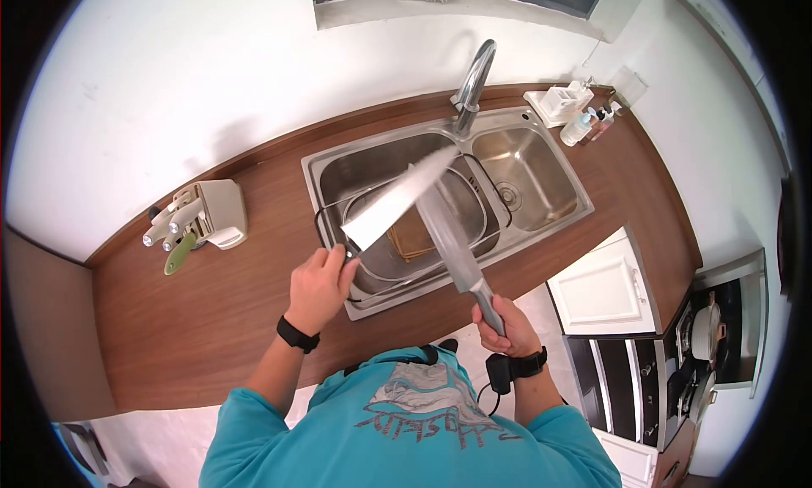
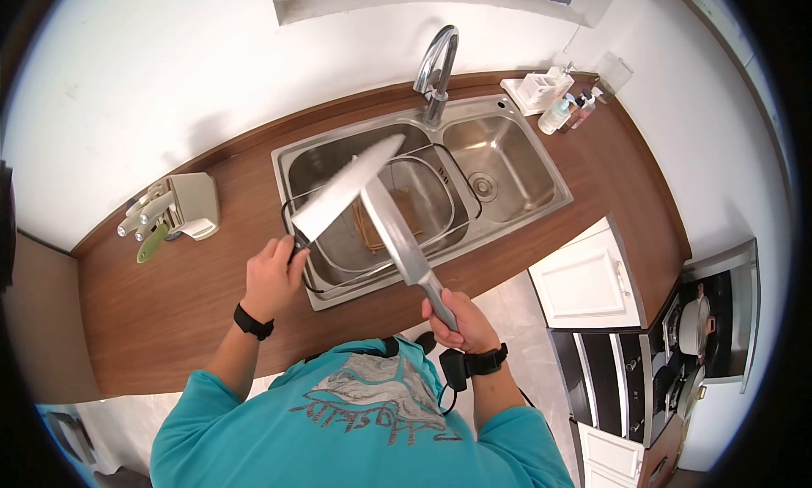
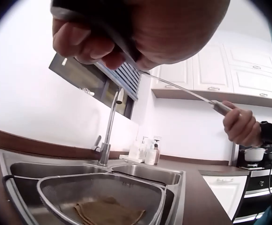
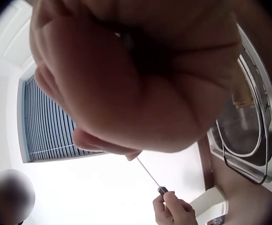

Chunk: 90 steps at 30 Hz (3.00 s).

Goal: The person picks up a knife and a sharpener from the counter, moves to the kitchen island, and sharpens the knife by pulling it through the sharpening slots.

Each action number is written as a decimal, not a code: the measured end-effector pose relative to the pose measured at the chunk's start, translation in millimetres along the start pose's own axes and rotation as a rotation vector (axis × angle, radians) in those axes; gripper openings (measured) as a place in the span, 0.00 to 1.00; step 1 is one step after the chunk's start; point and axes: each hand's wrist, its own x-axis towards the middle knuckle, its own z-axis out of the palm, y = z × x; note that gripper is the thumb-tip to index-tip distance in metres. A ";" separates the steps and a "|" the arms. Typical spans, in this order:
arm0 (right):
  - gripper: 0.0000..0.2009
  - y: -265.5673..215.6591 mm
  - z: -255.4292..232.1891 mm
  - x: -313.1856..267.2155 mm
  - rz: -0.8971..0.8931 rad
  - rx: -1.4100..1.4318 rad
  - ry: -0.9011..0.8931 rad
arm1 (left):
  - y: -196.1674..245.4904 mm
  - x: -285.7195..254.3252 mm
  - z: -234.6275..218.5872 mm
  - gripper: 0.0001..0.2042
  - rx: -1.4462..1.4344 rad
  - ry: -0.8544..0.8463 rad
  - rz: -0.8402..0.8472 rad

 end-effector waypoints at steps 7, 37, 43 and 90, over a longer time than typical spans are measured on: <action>0.18 -8.1 6.0 -2.5 -0.300 -0.621 0.460 | -6.4 -0.7 8.5 0.11 -0.072 -0.027 -0.129; 0.15 13.6 -4.5 32.1 -0.875 -1.671 0.778 | 18.8 -7.7 11.0 0.11 -0.213 -0.127 -0.106; 0.15 13.6 -38.2 38.3 -0.717 -1.354 0.965 | 16.7 -14.2 12.0 0.10 -0.256 -0.126 -0.157; 0.14 31.5 13.5 50.4 -0.276 -0.719 0.639 | 36.8 -33.8 66.9 0.17 -1.043 -0.305 -0.637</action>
